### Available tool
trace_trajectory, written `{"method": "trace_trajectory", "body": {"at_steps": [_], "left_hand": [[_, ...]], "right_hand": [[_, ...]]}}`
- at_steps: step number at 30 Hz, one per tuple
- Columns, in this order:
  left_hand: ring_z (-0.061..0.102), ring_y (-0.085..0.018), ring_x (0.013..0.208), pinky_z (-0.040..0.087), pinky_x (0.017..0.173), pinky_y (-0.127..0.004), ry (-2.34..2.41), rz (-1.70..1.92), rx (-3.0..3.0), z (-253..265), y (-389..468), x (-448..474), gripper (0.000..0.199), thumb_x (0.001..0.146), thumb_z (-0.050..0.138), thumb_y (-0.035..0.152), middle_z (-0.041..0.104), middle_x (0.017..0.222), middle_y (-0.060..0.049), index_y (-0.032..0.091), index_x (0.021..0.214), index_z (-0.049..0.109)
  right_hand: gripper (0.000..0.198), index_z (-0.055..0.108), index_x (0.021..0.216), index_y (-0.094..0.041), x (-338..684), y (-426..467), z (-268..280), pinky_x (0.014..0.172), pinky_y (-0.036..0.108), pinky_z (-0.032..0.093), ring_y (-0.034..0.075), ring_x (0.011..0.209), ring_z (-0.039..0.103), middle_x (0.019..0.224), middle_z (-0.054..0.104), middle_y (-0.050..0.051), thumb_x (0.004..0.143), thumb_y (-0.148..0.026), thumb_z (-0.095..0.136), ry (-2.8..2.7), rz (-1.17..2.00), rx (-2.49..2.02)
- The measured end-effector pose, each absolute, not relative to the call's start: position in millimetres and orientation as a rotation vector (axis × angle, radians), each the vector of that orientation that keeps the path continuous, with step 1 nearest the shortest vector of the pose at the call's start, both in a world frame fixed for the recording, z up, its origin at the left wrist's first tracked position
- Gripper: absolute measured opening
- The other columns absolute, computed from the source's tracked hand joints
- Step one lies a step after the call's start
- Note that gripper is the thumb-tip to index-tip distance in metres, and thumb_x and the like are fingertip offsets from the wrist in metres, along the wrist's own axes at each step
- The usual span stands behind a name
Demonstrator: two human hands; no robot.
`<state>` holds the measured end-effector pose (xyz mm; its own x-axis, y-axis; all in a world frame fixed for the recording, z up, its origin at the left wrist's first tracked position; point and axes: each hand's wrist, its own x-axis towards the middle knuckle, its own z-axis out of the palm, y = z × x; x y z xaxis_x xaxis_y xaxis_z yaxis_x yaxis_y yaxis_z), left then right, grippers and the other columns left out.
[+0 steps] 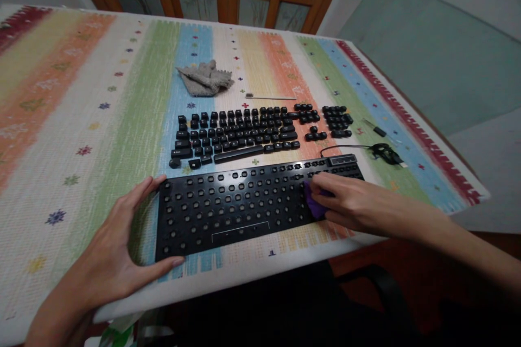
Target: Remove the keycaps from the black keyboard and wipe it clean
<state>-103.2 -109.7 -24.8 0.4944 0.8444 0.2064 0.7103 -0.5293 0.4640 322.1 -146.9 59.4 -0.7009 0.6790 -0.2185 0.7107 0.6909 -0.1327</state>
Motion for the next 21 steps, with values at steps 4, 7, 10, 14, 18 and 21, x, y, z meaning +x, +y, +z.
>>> {"method": "trace_trajectory", "body": {"at_steps": [4,7,10,14,18,21], "left_hand": [[0.049,-0.041,0.133,0.042,0.111,-0.063,1.291,0.583,2.454,-23.7,-109.7,-102.5,0.112,0.069,0.074,0.059,0.043,0.152,-0.015,0.024,0.158,0.015],[0.049,-0.04,0.133,0.042,0.11,-0.063,1.289,0.583,2.462,-23.1,-109.6,-101.8,0.11,0.07,0.073,0.059,0.043,0.152,-0.015,0.023,0.158,0.018],[0.048,-0.04,0.134,0.041,0.111,-0.063,1.29,0.593,2.457,-23.1,-109.6,-101.1,0.109,0.071,0.073,0.059,0.042,0.153,-0.015,0.023,0.158,0.018],[0.048,-0.041,0.133,0.042,0.11,-0.063,1.3,0.591,2.462,-23.3,-110.1,-100.8,0.109,0.071,0.072,0.06,0.042,0.153,-0.015,0.023,0.158,0.018],[0.048,-0.04,0.134,0.042,0.11,-0.063,1.295,0.575,2.464,-23.2,-111.3,-101.0,0.109,0.072,0.072,0.06,0.041,0.154,-0.015,0.023,0.158,0.016],[0.047,-0.04,0.135,0.041,0.111,-0.063,1.306,0.578,2.451,-23.7,-111.4,-101.5,0.11,0.071,0.073,0.06,0.041,0.154,-0.015,0.023,0.158,0.016]], "right_hand": [[0.016,0.068,0.088,-0.015,327.4,-141.3,67.8,0.071,0.032,0.052,0.019,0.081,0.059,0.094,0.057,0.009,0.093,-0.015,0.054,2.716,-0.536,1.114],[0.02,0.071,0.095,-0.015,329.6,-135.9,73.4,0.072,0.033,0.053,0.019,0.08,0.061,0.097,0.059,0.009,0.095,-0.018,0.051,2.76,-0.543,1.191],[0.026,0.072,0.104,-0.015,326.6,-129.4,70.3,0.079,0.039,0.053,0.023,0.088,0.062,0.103,0.06,0.013,0.096,-0.021,0.048,2.892,-0.356,1.377],[0.029,0.07,0.114,-0.014,313.3,-120.4,55.4,0.083,0.043,0.053,0.027,0.095,0.061,0.107,0.061,0.016,0.096,-0.021,0.048,2.959,-0.197,1.459],[0.027,0.069,0.11,-0.009,300.3,-112.5,43.1,0.081,0.04,0.055,0.025,0.091,0.06,0.105,0.06,0.017,0.096,-0.019,0.048,2.922,-0.111,1.314],[0.023,0.069,0.101,-0.01,295.3,-108.2,41.4,0.079,0.038,0.053,0.023,0.088,0.058,0.099,0.06,0.015,0.096,-0.019,0.048,2.886,-0.03,1.199]]}}
